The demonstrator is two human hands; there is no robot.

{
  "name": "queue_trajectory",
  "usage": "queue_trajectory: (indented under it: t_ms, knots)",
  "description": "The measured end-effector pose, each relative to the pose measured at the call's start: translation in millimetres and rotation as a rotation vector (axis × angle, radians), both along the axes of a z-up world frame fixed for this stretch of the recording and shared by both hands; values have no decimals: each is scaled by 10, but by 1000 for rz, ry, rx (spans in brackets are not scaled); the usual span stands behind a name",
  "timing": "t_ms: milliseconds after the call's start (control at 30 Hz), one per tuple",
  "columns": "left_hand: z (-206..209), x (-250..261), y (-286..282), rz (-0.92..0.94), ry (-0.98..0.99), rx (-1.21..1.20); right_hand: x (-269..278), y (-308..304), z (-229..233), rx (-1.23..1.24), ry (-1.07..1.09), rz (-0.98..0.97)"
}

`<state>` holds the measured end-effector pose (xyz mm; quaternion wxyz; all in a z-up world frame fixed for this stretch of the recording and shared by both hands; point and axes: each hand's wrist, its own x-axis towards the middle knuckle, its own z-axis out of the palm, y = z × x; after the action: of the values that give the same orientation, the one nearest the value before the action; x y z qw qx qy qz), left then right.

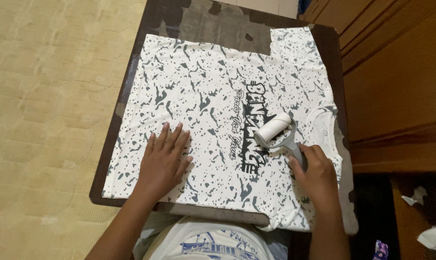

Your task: The person uses a lint roller to roll over a white t-shirt with a black splatter pattern laid on a table. They repeatedly roll the entire surface, then fold the shirt in half and continue rolling the folded garment.

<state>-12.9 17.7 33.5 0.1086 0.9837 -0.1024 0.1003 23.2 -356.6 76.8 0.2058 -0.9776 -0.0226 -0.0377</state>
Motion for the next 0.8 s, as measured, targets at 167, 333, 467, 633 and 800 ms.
queue_trajectory:
  t_ms: [167,333,467,633,800]
  knots:
    - [-56,268,113,-5,17,-13,111,-142,60,178,-33,88]
    - [-183,393,246,52,3,-4,304,-381,20,394,251,-252]
    - [-229,346,255,83,-19,-16,389,-650,-35,726,255,-482]
    - [-100,375,250,94,24,-1,577,-589,47,638,79,-261]
    - [66,721,269,82,64,5,980,-133,365,395,118,-14]
